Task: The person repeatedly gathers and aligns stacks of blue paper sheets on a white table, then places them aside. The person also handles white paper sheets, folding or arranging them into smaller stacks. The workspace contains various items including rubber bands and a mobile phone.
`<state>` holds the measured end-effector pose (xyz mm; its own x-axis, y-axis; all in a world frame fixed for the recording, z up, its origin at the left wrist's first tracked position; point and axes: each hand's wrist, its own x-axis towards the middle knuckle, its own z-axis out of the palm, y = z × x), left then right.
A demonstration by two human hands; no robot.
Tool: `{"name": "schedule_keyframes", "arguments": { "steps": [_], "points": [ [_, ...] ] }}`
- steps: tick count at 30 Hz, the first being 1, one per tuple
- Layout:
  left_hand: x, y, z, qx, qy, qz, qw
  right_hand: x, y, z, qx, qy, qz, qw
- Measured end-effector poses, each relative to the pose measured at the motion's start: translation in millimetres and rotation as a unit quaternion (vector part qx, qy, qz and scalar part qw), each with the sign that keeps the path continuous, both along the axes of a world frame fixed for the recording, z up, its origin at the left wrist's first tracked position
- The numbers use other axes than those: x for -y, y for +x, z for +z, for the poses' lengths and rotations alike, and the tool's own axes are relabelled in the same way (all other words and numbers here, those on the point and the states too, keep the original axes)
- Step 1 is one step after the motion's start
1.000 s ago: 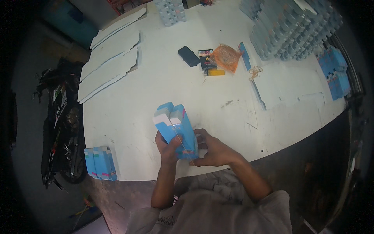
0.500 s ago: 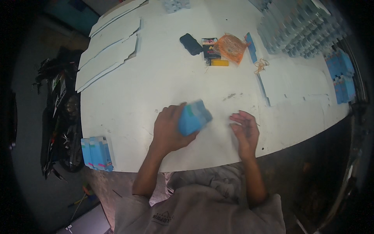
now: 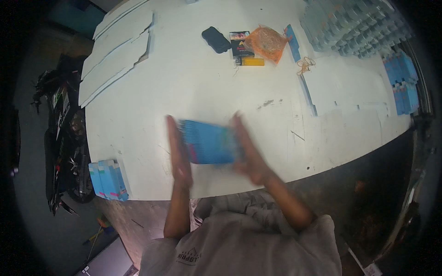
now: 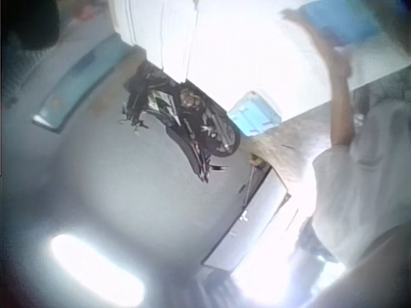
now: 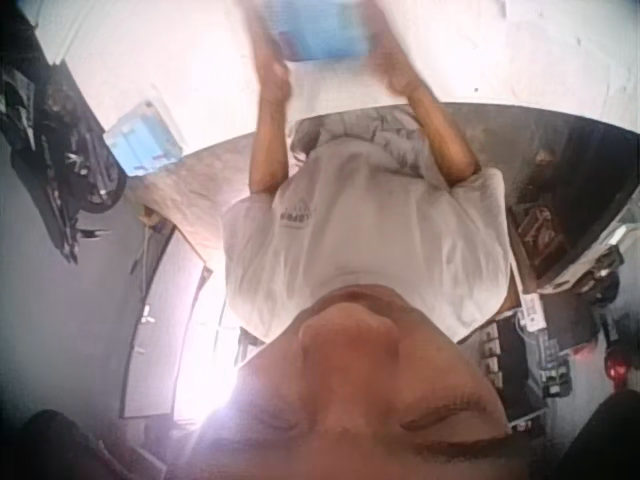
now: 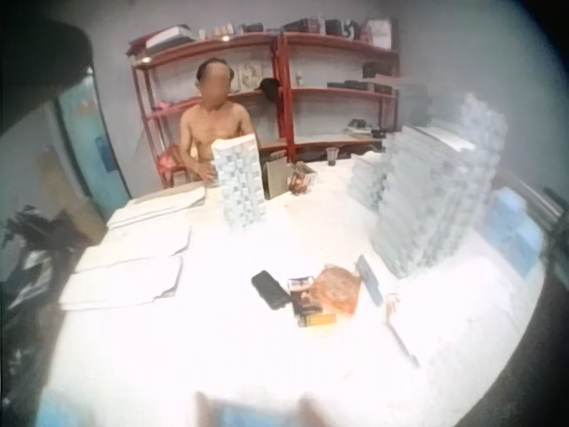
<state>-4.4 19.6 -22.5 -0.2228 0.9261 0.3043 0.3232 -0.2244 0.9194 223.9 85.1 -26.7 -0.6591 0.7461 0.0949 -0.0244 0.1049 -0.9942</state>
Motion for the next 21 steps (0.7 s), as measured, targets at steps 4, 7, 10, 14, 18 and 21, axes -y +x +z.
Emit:
{"name": "schedule_keyframes", "arguments": {
  "steps": [4,7,10,14,18,21],
  "points": [
    [-11.1,13.5,17.7,0.104,-0.007,-0.033,0.994,-16.7,2.2,2.2,-0.059,-0.066,-0.047,0.995],
    [-3.1,20.6,34.7,0.185,-0.033,0.0,0.982,-25.7,16.3,-0.5,-0.178,-0.153,-0.041,0.971],
    [14.4,21.9,32.5,0.186,-0.054,0.056,0.979,-33.0,29.3,0.3,-0.183,-0.075,-0.186,0.962],
    [8.3,25.4,14.8,0.219,-0.015,-0.033,0.975,10.9,6.7,-15.9,0.017,-0.008,-0.121,0.993],
    [3.3,45.8,38.4,0.293,-0.064,-0.024,0.954,2.5,12.6,7.1,-0.011,-0.01,-0.15,0.989],
    [9.1,45.8,29.5,0.195,-0.037,0.018,0.98,-7.7,28.1,7.1,-0.091,-0.078,-0.14,0.983]
  ]
}}
